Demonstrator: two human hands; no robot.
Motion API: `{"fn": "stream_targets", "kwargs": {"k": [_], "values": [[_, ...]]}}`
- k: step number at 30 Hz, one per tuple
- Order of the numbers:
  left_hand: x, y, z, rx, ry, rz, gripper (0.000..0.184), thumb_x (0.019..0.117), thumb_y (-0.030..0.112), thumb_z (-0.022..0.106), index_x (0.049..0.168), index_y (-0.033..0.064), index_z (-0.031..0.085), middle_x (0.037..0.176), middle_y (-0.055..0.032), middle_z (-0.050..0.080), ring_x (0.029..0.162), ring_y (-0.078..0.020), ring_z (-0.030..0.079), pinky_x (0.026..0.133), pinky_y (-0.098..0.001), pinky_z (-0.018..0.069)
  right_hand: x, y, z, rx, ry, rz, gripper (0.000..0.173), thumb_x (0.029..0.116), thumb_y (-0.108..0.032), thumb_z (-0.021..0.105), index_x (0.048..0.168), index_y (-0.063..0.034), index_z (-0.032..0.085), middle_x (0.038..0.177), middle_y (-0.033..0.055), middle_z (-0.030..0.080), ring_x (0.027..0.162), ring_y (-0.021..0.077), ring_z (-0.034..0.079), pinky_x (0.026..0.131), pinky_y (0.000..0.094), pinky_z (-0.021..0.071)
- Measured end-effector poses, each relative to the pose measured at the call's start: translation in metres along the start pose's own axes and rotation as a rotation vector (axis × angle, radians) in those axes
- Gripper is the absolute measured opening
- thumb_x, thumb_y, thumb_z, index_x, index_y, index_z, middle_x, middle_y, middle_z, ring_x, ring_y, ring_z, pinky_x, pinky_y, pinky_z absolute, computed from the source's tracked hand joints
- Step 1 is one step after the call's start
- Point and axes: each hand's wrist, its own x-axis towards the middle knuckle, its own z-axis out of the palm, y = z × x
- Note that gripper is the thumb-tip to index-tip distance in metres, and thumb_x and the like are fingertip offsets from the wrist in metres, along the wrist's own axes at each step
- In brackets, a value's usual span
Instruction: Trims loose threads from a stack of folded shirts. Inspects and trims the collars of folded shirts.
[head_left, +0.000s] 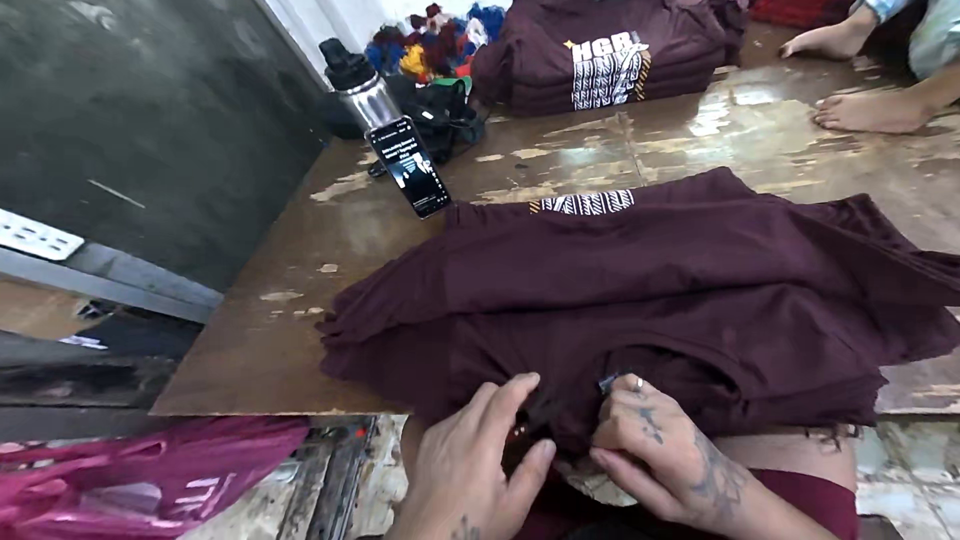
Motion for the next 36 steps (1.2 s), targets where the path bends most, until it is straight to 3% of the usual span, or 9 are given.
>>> {"fn": "stream_targets", "kwargs": {"k": [6, 11, 13, 16, 18, 20, 27, 30, 36], "values": [[0.003, 0.018, -0.029, 0.322, -0.143, 0.304, 0.029, 0.0978, 0.024, 0.054, 0.116, 0.0208, 0.077, 0.086, -0.0026, 0.070, 0.071, -0.0209, 0.066, 0.056, -0.0339, 0.0494, 0.020, -0.011, -0.007, 0.094, 0.011, 0.055, 0.030, 0.1015, -0.021, 0.054, 0.079, -0.0051, 0.066, 0.068, 0.0097, 0.067, 0.069, 0.0210, 0.065, 0.086, 0.0346, 0.0471], [-0.003, 0.008, -0.023, 0.260, -0.065, 0.207, 0.029, 0.0977, 0.021, 0.054, 0.118, 0.0198, 0.075, 0.085, -0.0034, 0.068, 0.068, -0.0182, 0.066, 0.053, -0.0324, 0.0506, -0.012, -0.004, -0.001, 0.128, -0.027, -0.057, 0.034, 0.1067, -0.033, 0.053, 0.080, -0.0136, 0.061, 0.064, 0.0002, 0.054, 0.071, 0.0128, 0.057, 0.105, 0.0339, 0.0404], [-0.002, -0.005, -0.019, 0.101, -0.008, 0.071, 0.039, 0.0995, 0.035, 0.056, 0.131, 0.0159, 0.066, 0.091, -0.0067, 0.067, 0.071, -0.0180, 0.064, 0.056, -0.0341, 0.0524, -0.010, -0.005, -0.002, 0.075, 0.015, -0.047, 0.044, 0.1055, -0.044, 0.053, 0.075, -0.0125, 0.054, 0.066, 0.0030, 0.051, 0.073, 0.0150, 0.060, 0.097, 0.0318, 0.0497], [-0.003, -0.029, -0.003, 0.061, 0.099, -0.031, 0.032, 0.0903, 0.020, 0.060, 0.114, 0.0043, 0.074, 0.092, -0.0124, 0.076, 0.075, -0.0253, 0.074, 0.062, -0.0458, 0.0587, 0.014, -0.007, -0.005, -0.145, -0.030, 0.027, 0.031, 0.1049, -0.039, 0.053, 0.113, -0.0109, 0.063, 0.098, 0.0079, 0.067, 0.095, 0.0207, 0.066, 0.085, 0.0312, 0.0551], [-0.004, -0.038, 0.006, 0.014, 0.196, -0.066, 0.028, 0.1004, 0.022, 0.052, 0.094, 0.0026, 0.071, 0.079, -0.0088, 0.071, 0.069, -0.0141, 0.067, 0.064, -0.0301, 0.0553, 0.031, 0.000, -0.002, -0.180, -0.015, 0.039, 0.029, 0.1002, -0.015, 0.051, 0.124, -0.0082, 0.065, 0.078, 0.0068, 0.066, 0.069, 0.0225, 0.062, 0.063, 0.0338, 0.0507], [-0.001, -0.041, 0.012, -0.092, 0.276, -0.088, 0.038, 0.1054, 0.028, 0.048, 0.084, -0.0002, 0.064, 0.068, -0.0069, 0.060, 0.061, -0.0053, 0.055, 0.059, -0.0177, 0.0460, 0.039, 0.006, -0.009, -0.087, -0.087, 0.037, 0.034, 0.0981, -0.007, 0.049, 0.127, -0.0080, 0.068, 0.069, 0.0072, 0.063, 0.059, 0.0230, 0.059, 0.058, 0.0352, 0.0497], [-0.001, -0.046, 0.011, -0.121, 0.248, -0.133, 0.035, 0.1025, 0.028, 0.054, 0.082, 0.0027, 0.067, 0.066, -0.0042, 0.061, 0.058, -0.0056, 0.054, 0.055, -0.0204, 0.0446, 0.047, 0.010, -0.006, -0.135, -0.297, 0.033, 0.027, 0.0972, -0.025, 0.059, 0.112, -0.0141, 0.079, 0.065, 0.0040, 0.065, 0.055, 0.0206, 0.062, 0.052, 0.0362, 0.0504], [-0.002, -0.046, 0.012, -0.047, 0.250, -0.136, 0.036, 0.1017, 0.031, 0.054, 0.081, 0.0045, 0.067, 0.065, -0.0046, 0.062, 0.056, -0.0107, 0.057, 0.053, -0.0277, 0.0469, 0.051, 0.007, 0.012, -0.244, -0.235, -0.033, 0.017, 0.0917, -0.018, 0.061, 0.083, -0.0115, 0.074, 0.055, 0.0027, 0.059, 0.048, 0.0205, 0.061, 0.044, 0.0379, 0.0482], [-0.015, -0.055, 0.009, -0.278, 0.298, -0.064, 0.033, 0.1029, 0.040, 0.057, 0.098, 0.0082, 0.066, 0.070, 0.0012, 0.058, 0.061, 0.0017, 0.053, 0.057, -0.0129, 0.0455, 0.030, -0.044, -0.041, 0.047, -0.163, -0.016, 0.023, 0.1039, -0.022, 0.057, 0.086, -0.0113, 0.067, 0.078, 0.0078, 0.057, 0.080, 0.0204, 0.058, 0.083, 0.0292, 0.0489]]}}
